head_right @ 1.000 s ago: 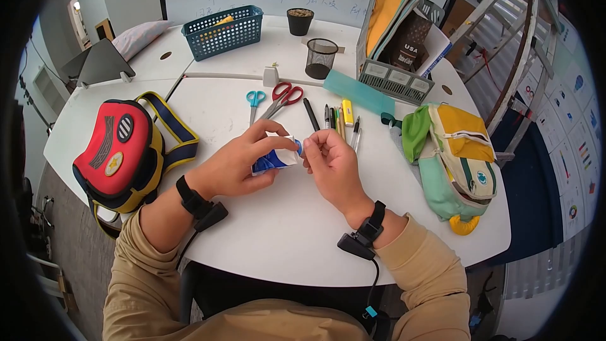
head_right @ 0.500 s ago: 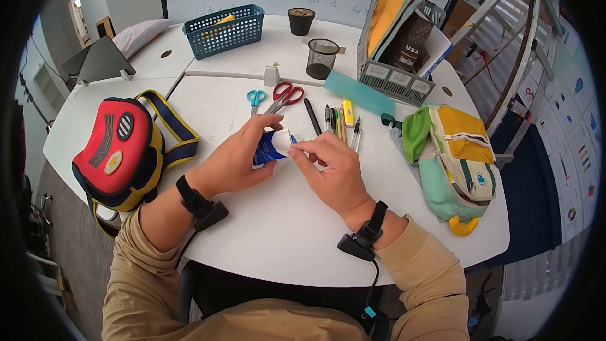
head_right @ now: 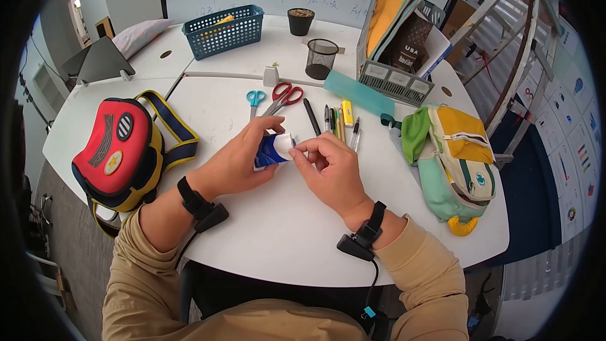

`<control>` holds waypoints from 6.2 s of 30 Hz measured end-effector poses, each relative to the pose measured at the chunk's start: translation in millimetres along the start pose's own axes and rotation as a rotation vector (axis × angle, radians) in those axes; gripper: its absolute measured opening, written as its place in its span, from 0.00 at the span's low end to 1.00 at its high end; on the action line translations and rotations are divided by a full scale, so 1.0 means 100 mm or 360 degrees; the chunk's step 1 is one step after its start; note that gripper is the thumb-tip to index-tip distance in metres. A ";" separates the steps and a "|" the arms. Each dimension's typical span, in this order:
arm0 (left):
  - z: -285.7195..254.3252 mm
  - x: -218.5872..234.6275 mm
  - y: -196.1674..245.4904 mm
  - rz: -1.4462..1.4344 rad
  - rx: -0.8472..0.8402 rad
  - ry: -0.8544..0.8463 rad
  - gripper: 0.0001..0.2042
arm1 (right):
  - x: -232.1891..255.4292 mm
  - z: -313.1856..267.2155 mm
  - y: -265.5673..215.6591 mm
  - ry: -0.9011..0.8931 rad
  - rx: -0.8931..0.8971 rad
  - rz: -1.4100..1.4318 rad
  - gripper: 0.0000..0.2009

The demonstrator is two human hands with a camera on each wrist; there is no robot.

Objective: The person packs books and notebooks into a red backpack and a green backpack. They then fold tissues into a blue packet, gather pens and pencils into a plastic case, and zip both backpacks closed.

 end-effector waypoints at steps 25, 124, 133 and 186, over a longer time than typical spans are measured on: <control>-0.01 -0.09 -0.08 -0.0136 0.0049 0.0129 0.45 | -0.08 -0.04 0.13 -0.0085 -0.0170 0.0174 0.05; 0.01 -0.07 0.15 -0.0080 -0.0149 -0.0007 0.28 | -0.01 -0.09 0.30 0.0047 -0.0257 0.0614 0.06; 0.02 -0.01 0.16 -0.0107 -0.0147 0.0085 0.26 | 0.01 -0.10 0.32 0.0090 -0.0243 0.0590 0.05; -0.02 0.25 -0.31 0.0254 0.0335 0.0232 0.19 | -0.42 -0.17 -0.08 -0.0702 0.0244 -0.0286 0.21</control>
Point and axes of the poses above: each hand's wrist, its own z-axis towards the middle knuckle, its own x-axis out of the back of the hand, y = z × x, the point moved 10 cm from there along z, towards the middle knuckle, and after that the axes turned 3 degrees about y, right-handed, at the moved point
